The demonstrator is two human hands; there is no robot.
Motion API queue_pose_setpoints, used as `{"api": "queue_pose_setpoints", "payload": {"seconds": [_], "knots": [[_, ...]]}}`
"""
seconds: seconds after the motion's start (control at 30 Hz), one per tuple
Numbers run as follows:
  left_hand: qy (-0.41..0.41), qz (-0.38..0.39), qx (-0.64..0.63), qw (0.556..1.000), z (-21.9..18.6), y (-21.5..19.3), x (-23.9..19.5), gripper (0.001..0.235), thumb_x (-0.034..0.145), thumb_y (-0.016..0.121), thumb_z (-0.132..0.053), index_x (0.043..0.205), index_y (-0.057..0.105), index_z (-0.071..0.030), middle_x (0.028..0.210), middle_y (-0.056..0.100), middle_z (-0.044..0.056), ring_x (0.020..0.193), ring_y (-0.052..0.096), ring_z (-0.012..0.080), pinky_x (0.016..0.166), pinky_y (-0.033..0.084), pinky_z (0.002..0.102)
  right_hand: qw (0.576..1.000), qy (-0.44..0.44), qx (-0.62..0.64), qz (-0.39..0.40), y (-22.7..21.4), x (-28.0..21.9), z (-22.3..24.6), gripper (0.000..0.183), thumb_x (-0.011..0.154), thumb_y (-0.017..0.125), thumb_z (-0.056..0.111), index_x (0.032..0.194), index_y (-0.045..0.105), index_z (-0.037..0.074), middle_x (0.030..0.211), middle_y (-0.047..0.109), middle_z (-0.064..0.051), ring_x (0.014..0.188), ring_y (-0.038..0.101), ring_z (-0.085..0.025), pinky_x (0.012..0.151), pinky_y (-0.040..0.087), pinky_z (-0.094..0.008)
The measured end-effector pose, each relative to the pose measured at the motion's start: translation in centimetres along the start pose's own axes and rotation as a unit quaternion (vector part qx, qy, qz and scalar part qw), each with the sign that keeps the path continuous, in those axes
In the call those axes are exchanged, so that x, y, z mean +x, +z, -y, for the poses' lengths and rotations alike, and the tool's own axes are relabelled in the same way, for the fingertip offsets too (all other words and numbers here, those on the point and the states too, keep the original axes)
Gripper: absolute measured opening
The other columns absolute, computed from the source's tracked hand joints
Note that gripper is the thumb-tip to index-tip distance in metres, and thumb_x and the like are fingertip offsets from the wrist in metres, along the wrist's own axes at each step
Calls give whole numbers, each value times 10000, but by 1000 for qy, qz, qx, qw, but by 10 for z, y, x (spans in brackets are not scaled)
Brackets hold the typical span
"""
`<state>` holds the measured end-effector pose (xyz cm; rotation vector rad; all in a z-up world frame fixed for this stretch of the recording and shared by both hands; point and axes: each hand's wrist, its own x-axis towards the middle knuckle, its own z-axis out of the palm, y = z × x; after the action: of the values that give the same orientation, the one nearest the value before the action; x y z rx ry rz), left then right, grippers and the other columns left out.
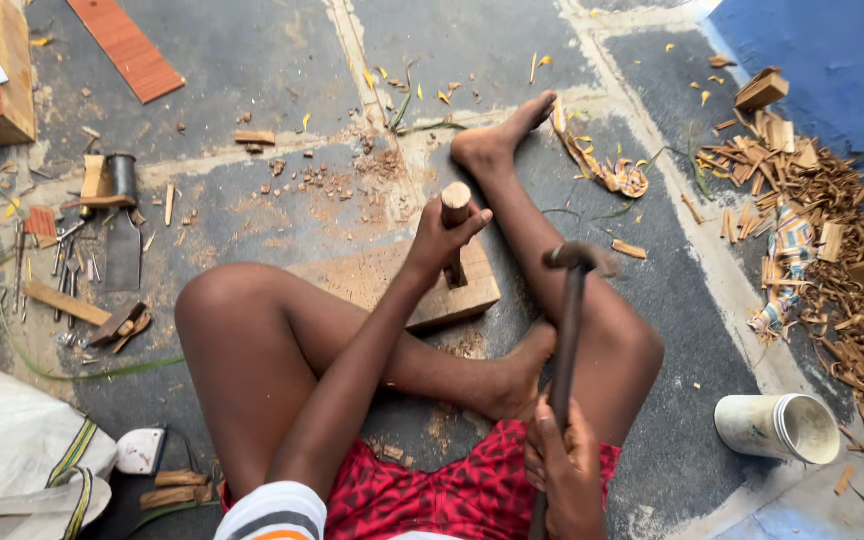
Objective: The person sits on the floor and uses a hammer and chisel to carve a small cylindrical piece of wood. They repeatedly strike the chisel to shape the wood, occasionally pausing to reposition the piece or inspect the work.
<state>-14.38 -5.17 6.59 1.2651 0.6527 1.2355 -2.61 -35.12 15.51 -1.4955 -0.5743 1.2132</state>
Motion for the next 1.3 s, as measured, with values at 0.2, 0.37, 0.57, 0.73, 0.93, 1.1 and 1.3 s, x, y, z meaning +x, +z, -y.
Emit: {"api": "queue_pose_setpoints", "payload": {"seconds": [0.2, 0.37, 0.57, 0.73, 0.93, 1.1, 1.3], "knots": [[24, -11, 30, 999, 15, 21, -8, 345, 886, 853, -239, 812, 562, -70, 715, 490, -105, 688, 417, 23, 591, 397, 247, 981, -163, -77, 76, 13, -14, 49, 183, 1071, 488, 191, 1007, 536, 26, 621, 409, 47, 478, 365, -23, 389, 265, -204], [46, 13, 5, 999, 12, 23, -15, 245, 906, 814, -141, 818, 605, -48, 754, 539, -99, 708, 483, 14, 596, 414, 250, 986, -56, -102, 118, 37, -5, 46, 169, 1034, 510, 199, 1016, 545, 34, 620, 409, 50, 464, 366, -36, 377, 275, -214], [33, 25, -1, 999, 8, 22, -18, 101, 870, 746, -84, 921, 668, -44, 769, 601, -96, 695, 508, 5, 600, 428, 234, 987, -10, -109, 121, 28, -22, 56, 218, 1010, 500, 248, 1040, 558, 40, 596, 366, 50, 443, 345, -43, 376, 258, -223], [67, 35, 11, 997, 19, 24, -14, 224, 923, 777, -99, 839, 576, -47, 767, 532, -75, 731, 484, 19, 623, 434, 241, 974, -198, -40, 102, 6, -29, 56, 320, 1071, 444, 334, 1028, 537, 31, 617, 399, 38, 451, 361, -38, 376, 263, -212], [84, 55, 4, 995, 20, 24, -15, 171, 838, 793, -109, 880, 635, -58, 796, 626, -82, 745, 563, 17, 640, 491, 244, 992, -28, -47, 117, 5, -1, 14, 349, 1071, 501, 364, 986, 549, 29, 667, 398, 33, 506, 368, -61, 430, 292, -225], [60, 32, 11, 998, 41, 15, -10, 131, 900, 780, -113, 895, 664, -51, 804, 619, -75, 757, 544, 30, 646, 482, 258, 960, 4, -279, -32, -8, -31, 77, 326, 961, 492, 370, 963, 623, 72, 572, 456, -3, 419, 403, -100, 359, 294, -268], [95, 66, -23, 993, 28, 26, -9, 147, 886, 774, -134, 925, 657, -54, 837, 627, -73, 792, 553, 24, 693, 498, 254, 902, -406, 34, 140, -2, -21, 93, 368, 1085, 603, 419, 1058, 532, 59, 674, 417, 21, 506, 364, -39, 458, 312, -184]]}}
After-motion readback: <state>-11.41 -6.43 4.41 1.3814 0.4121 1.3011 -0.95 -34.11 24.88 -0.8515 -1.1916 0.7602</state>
